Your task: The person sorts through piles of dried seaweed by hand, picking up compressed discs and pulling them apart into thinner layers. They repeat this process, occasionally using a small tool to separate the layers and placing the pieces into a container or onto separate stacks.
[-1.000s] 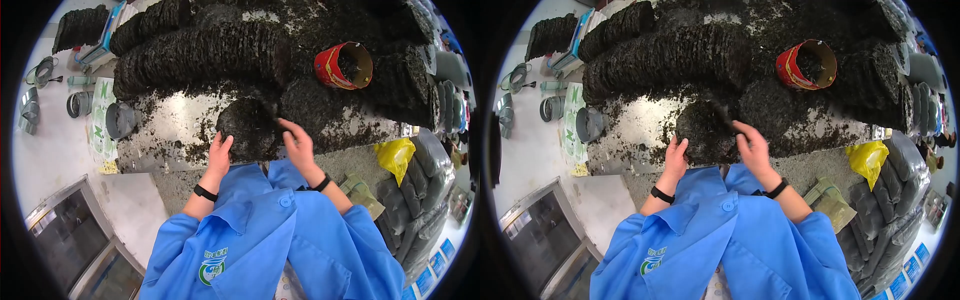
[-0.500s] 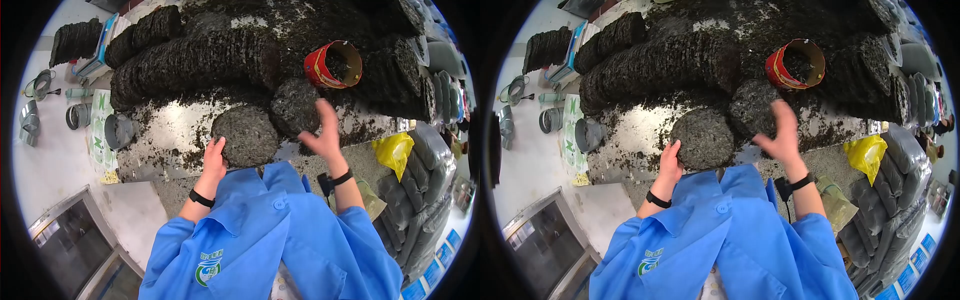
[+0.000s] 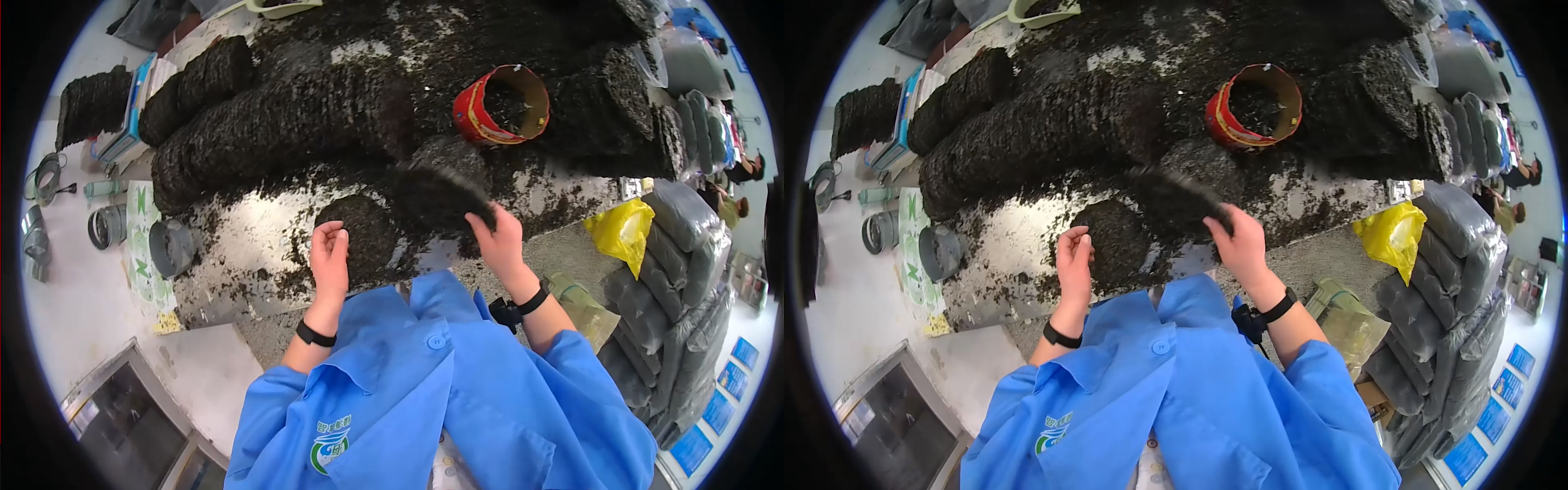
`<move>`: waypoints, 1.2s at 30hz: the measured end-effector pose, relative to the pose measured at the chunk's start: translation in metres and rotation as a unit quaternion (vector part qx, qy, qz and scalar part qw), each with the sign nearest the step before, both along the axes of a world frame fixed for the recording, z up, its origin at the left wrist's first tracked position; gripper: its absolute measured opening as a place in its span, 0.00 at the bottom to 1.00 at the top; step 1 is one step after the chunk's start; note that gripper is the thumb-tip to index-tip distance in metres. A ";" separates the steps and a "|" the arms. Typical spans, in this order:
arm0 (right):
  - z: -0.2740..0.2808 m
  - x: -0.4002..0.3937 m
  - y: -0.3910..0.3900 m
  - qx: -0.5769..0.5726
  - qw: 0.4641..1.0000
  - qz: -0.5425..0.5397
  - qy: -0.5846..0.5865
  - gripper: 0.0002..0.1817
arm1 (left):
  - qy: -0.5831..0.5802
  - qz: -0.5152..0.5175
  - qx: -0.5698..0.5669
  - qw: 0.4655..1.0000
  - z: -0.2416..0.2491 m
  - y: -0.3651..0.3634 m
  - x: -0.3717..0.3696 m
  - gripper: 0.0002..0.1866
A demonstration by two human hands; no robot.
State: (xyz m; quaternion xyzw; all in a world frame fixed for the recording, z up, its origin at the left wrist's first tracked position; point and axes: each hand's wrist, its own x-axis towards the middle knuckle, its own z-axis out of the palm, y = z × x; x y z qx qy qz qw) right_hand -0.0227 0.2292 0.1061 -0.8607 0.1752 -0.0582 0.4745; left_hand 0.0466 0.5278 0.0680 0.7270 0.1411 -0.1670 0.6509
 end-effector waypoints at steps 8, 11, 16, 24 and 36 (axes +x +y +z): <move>0.034 0.011 0.009 -0.307 0.898 0.187 -0.254 0.21 | -0.493 -0.329 0.191 0.783 0.114 -0.082 0.006 0.18; 0.035 0.011 -0.003 -0.325 0.892 0.190 -0.249 0.21 | -0.440 -0.365 0.194 0.797 0.106 -0.089 0.005 0.13; 0.036 0.008 -0.025 -0.324 0.886 0.202 -0.263 0.21 | -0.412 -0.408 0.178 0.795 0.095 -0.111 0.013 0.11; 0.044 -0.013 -0.080 -0.248 0.945 0.095 -0.192 0.25 | -0.088 -0.341 -0.199 0.915 0.107 -0.179 0.049 0.05; 0.049 -0.031 -0.145 -0.251 0.947 0.054 -0.191 0.25 | -0.422 -0.535 0.017 0.732 0.127 -0.272 0.093 0.16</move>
